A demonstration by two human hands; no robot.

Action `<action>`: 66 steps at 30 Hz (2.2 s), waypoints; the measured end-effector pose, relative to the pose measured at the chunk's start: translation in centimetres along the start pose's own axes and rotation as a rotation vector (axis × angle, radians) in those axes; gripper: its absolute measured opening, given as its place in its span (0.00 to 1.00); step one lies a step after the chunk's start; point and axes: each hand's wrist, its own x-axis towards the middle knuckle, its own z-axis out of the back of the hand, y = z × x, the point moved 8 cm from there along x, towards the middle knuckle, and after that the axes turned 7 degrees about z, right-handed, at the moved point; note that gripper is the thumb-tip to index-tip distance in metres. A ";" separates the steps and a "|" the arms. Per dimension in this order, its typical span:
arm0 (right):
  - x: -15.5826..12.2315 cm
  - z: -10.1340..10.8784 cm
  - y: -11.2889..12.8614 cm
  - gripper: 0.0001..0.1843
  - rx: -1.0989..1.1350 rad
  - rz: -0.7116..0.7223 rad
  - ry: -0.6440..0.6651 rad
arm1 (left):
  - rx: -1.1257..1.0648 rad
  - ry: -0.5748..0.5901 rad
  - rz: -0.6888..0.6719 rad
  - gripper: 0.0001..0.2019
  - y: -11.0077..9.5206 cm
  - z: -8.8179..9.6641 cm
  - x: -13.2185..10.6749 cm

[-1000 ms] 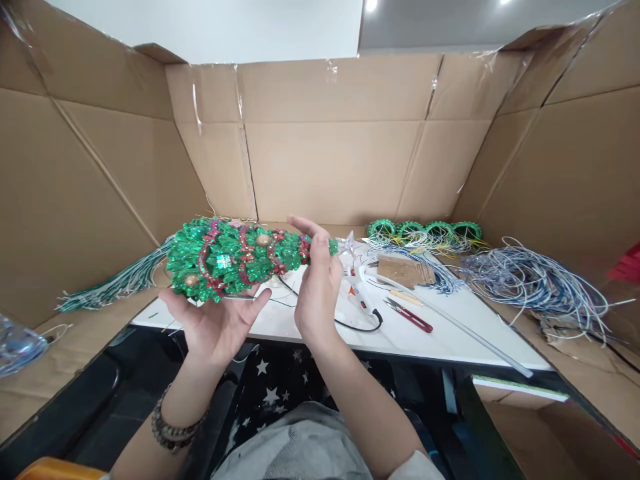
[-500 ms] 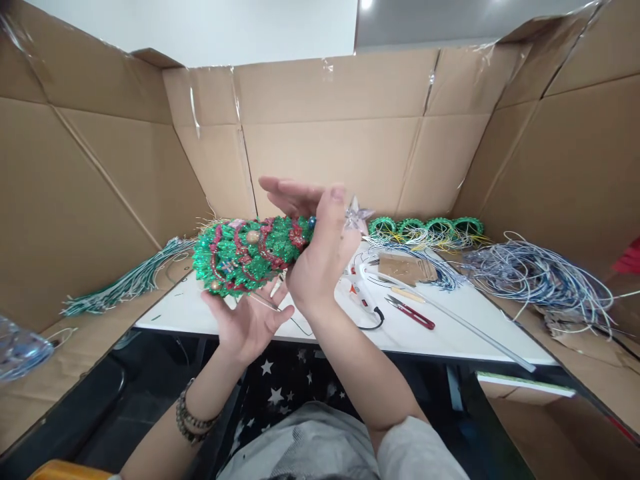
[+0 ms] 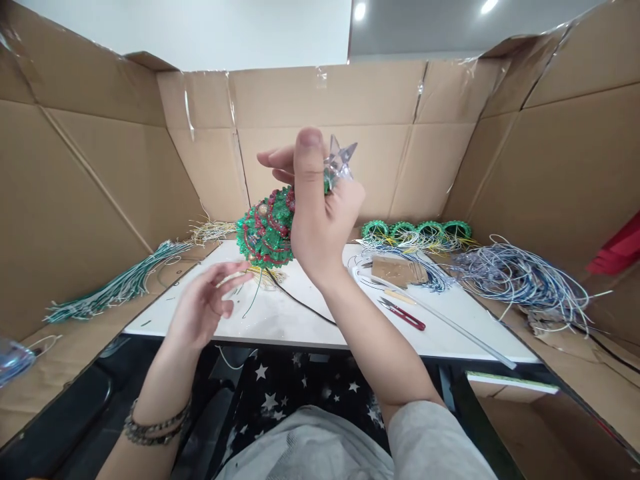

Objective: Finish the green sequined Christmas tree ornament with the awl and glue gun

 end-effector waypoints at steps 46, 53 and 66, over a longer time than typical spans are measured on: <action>-0.7 -2.0 -8.4 0.18 0.319 -0.288 0.485 | -0.483 -0.059 0.492 0.14 6.1 -2.8 -0.1; -0.9 0.2 -8.9 0.15 0.362 -0.361 0.251 | -0.454 -0.022 0.506 0.14 6.1 -3.4 -0.9; -1.4 0.9 -8.3 0.17 0.422 -0.374 0.177 | -0.425 -0.085 0.419 0.14 6.2 -3.4 -1.1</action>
